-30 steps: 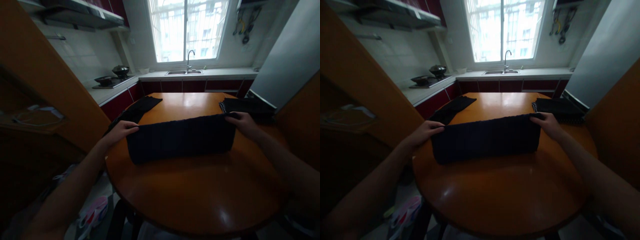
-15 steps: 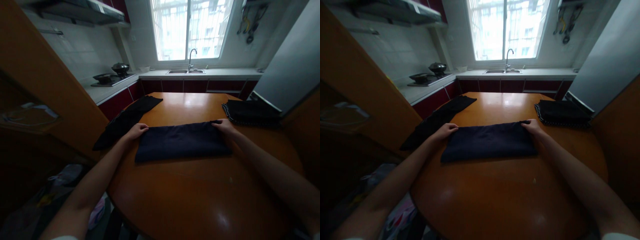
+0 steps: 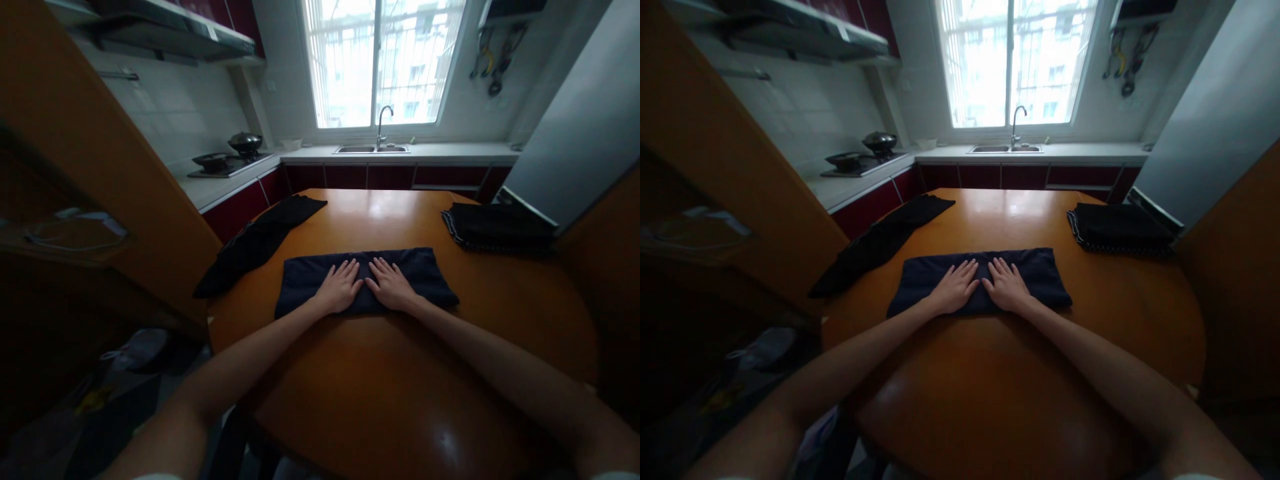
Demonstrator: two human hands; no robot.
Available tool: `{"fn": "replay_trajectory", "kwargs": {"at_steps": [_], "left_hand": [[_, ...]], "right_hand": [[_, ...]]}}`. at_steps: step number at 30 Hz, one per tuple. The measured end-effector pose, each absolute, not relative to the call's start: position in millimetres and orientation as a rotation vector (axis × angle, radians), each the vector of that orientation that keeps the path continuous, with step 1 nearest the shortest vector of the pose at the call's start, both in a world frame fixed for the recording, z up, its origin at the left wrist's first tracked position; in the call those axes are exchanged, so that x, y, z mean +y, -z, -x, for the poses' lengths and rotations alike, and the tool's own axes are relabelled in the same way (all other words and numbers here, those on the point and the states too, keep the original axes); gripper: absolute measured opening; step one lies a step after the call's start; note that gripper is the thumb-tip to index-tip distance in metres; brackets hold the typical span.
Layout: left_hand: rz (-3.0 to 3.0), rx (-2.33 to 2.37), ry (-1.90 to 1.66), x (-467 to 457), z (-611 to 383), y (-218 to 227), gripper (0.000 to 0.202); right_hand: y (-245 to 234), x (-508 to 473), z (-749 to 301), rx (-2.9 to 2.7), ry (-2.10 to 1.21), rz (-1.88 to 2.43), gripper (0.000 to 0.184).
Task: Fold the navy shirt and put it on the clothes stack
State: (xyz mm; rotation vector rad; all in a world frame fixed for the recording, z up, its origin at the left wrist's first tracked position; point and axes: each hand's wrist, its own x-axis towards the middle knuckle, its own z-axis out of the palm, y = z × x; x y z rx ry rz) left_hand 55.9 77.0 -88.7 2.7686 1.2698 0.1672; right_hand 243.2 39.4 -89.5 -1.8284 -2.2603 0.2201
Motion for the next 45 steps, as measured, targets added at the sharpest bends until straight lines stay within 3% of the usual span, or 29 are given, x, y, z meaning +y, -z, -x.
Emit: {"fn": "replay_trajectory", "kwargs": {"at_steps": [3,10,13,16,19,24,38,45], "left_hand": [[-2.707,1.397,-0.139,99,-18,86,0.066],[-2.541,1.770,-0.148,137,54,76,0.063],[-2.572,1.792,-0.140,135,33,69,0.063],[-2.774,1.490,-0.216,124,-22,70,0.061],[-2.806,1.243,-0.139,116,-74,78,0.060],[-2.723,1.251,-0.105,126,-80,86,0.063],[-2.523,1.974,-0.089,133,2,60,0.069],[-2.948,1.126,-0.266,41,-69,66,0.067]], "right_hand": [[92,46,-282,-2.208,-0.238,1.945,0.074],[97,62,-366,-1.865,-0.170,2.252,0.071],[91,65,-353,-1.771,-0.015,2.257,0.068],[83,69,-304,-1.952,0.116,2.036,0.063],[81,77,-256,-2.322,-0.045,1.702,0.064],[89,93,-261,-2.314,-0.218,1.804,0.064],[95,75,-387,-1.687,-0.058,2.245,0.066],[80,49,-317,-2.005,0.065,1.832,0.054]]}}
